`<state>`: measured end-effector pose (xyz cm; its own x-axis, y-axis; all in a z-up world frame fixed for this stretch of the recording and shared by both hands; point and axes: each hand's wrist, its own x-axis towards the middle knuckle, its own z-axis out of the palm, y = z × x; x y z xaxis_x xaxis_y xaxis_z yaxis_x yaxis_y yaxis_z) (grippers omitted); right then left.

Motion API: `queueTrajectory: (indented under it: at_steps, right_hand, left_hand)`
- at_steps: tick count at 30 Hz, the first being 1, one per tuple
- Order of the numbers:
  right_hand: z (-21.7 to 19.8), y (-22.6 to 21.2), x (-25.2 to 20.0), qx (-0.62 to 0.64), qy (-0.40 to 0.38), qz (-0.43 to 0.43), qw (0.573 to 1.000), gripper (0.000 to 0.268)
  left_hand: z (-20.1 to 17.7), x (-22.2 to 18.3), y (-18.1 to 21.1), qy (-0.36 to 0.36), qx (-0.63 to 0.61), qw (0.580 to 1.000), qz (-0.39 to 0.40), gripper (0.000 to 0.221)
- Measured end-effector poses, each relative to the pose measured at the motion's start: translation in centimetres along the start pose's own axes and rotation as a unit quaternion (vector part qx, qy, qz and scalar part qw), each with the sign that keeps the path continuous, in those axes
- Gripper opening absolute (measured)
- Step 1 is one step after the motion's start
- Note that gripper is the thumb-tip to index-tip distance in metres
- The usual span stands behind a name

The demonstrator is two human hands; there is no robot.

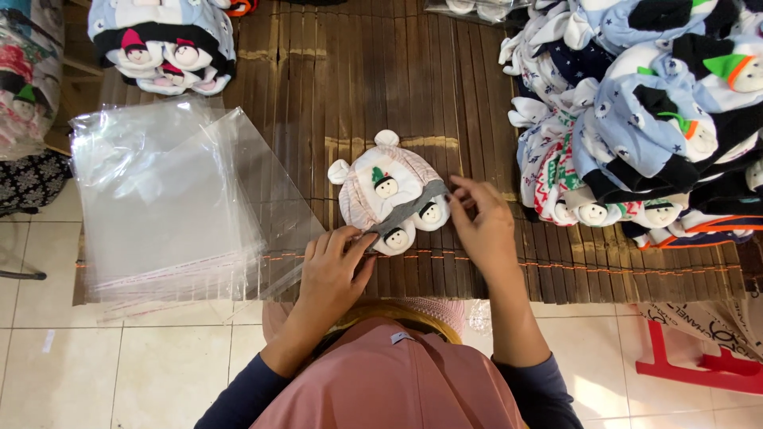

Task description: Packaging small fabric hats into individual plastic bags

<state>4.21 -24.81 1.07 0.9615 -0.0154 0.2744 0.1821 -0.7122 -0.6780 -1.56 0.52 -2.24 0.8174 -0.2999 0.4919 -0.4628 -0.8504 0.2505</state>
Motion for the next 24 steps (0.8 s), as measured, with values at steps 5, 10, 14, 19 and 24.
queueTrajectory:
  at_steps: [5,10,14,19,24]
  right_hand:
    - [-0.1,1.3,2.0,-0.07,-0.055,0.065,0.994,0.032]
    - [1.2,-0.1,3.5,-0.133,-0.103,0.067,0.984,0.047]
    - [2.5,0.8,3.5,-0.103,-0.107,0.052,0.988,0.034]
    - [3.4,1.6,2.7,-0.09,-0.099,0.032,0.991,0.036]
    - [2.2,-1.8,1.9,-0.032,-0.069,-0.015,0.997,0.053]
  left_hand:
    - [-1.3,0.8,-0.5,-0.026,0.015,0.999,0.038,0.054]
    - [-1.1,1.7,-1.3,-0.063,0.012,0.996,0.069,0.055]
    - [-0.5,2.1,-1.8,-0.09,-0.002,0.993,0.081,0.036]
    - [-0.3,2.6,-1.9,-0.089,-0.008,0.992,0.094,0.021]
    - [0.8,2.7,-1.8,-0.046,-0.028,0.994,0.1,0.02]
